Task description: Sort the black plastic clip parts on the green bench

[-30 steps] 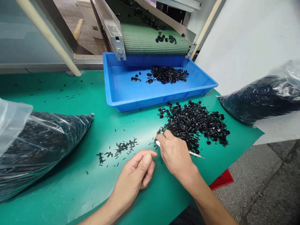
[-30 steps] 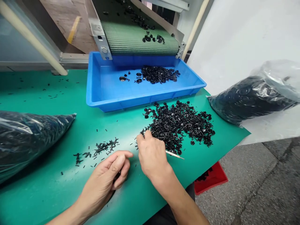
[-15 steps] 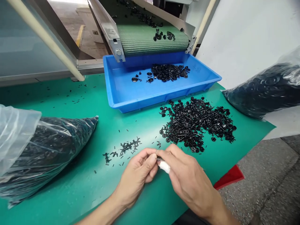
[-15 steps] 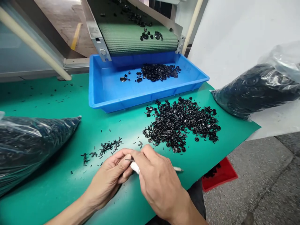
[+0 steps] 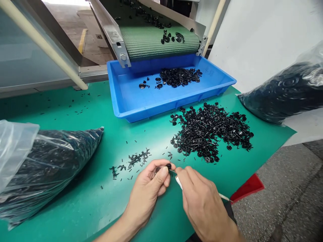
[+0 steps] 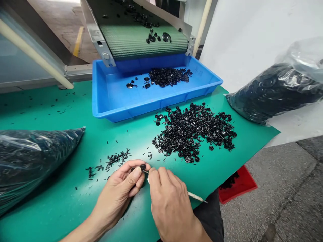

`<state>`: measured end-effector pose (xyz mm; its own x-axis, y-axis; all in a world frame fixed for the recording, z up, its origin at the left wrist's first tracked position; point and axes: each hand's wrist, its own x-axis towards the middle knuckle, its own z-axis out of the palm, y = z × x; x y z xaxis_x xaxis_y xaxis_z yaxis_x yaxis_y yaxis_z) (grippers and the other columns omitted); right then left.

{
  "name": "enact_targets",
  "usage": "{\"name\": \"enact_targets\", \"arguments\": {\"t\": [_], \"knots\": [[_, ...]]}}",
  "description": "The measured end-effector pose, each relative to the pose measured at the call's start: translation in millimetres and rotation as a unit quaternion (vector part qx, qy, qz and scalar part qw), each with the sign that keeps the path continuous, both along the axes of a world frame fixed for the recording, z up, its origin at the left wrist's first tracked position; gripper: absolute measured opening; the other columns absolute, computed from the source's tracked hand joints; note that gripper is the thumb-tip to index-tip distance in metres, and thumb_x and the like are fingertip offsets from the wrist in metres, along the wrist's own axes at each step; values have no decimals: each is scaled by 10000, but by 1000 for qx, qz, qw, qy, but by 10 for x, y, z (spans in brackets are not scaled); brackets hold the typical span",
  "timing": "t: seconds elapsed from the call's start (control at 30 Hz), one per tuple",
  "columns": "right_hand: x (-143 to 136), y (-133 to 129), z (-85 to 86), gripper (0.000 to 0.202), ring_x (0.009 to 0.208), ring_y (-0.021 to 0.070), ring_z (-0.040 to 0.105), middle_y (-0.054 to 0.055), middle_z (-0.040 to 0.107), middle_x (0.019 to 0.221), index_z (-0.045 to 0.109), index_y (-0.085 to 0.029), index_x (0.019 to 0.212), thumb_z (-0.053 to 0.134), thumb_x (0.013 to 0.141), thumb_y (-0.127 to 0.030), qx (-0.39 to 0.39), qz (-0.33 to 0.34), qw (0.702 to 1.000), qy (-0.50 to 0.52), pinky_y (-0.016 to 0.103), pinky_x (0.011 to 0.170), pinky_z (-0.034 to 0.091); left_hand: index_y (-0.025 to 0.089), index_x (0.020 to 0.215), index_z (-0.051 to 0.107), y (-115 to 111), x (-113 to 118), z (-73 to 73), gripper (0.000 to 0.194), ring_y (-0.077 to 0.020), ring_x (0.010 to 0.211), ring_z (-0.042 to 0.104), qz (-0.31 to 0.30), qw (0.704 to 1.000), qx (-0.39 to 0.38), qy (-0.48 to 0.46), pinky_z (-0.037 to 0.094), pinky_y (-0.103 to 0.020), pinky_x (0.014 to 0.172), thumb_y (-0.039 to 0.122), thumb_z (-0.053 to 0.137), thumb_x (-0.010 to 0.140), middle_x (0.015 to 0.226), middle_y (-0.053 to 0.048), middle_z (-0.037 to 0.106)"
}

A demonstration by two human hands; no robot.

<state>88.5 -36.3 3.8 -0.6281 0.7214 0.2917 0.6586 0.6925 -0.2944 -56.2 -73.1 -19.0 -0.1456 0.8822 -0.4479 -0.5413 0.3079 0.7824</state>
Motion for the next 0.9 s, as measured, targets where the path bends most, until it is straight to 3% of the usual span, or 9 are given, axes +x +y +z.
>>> {"name": "enact_targets", "arguments": {"t": [0.1, 0.23, 0.47, 0.63, 0.7, 0.77, 0.9], "knots": [[20, 10, 16, 302, 660, 196, 579, 53, 610, 745, 590, -121, 1039, 312, 945, -48, 19, 4, 1000, 13, 311, 594, 396, 172, 957, 695, -2, 3, -3, 235, -41, 500, 326, 16, 1000, -10, 5, 217, -199, 460, 365, 711, 824, 734, -10, 625], [15, 6, 29, 279, 649, 201, 551, 45, 587, 720, 604, -131, 985, 336, 947, -60, 21, 7, 1000, 19, 323, 592, 377, 172, 952, 722, -6, 11, -9, 290, -51, 496, 347, 37, 999, -16, 6, 231, -192, 455, 395, 757, 770, 633, 12, 588], [-59, -13, 13, 271, 651, 202, 529, 43, 573, 720, 579, -154, 920, 328, 939, -53, 17, -12, 1000, 14, 325, 614, 354, 170, 923, 729, -40, 5, -26, 325, -59, 474, 345, 21, 999, -22, 39, 236, -197, 449, 437, 769, 741, 534, 50, 510], [-49, -18, -21, 262, 646, 189, 520, 28, 569, 697, 565, -173, 904, 341, 914, -36, 11, -17, 1000, 9, 309, 624, 328, 194, 946, 711, -53, -8, -19, 263, -98, 541, 424, -19, 988, -10, 150, 324, -226, 508, 407, 723, 793, 599, 38, 536], [-31, 1, -29, 249, 622, 173, 518, 11, 571, 680, 548, -193, 843, 367, 888, -27, -41, -21, 999, 11, 296, 598, 306, 206, 943, 699, -48, -4, 4, 233, -113, 573, 452, -42, 976, 2, 216, 360, -240, 546, 403, 691, 819, 644, 32, 546], [-6, 42, -20, 229, 595, 147, 517, -16, 578, 663, 522, -208, 787, 403, 859, -26, -142, -17, 989, 21, 279, 566, 287, 214, 936, 682, -41, 8, 28, 234, -122, 585, 459, -56, 964, 7, 260, 379, -248, 558, 423, 660, 834, 669, 31, 540], [54, 170, 33, 230, 603, 119, 532, -54, 577, 609, 514, -212, 731, 428, 829, -21, -299, -27, 953, 33, 239, 560, 288, 210, 1000, 643, -34, 45, 32, 299, -126, 564, 426, -70, 960, -10, 271, 367, -244, 524, 471, 606, 859, 622, 46, 489]]}}
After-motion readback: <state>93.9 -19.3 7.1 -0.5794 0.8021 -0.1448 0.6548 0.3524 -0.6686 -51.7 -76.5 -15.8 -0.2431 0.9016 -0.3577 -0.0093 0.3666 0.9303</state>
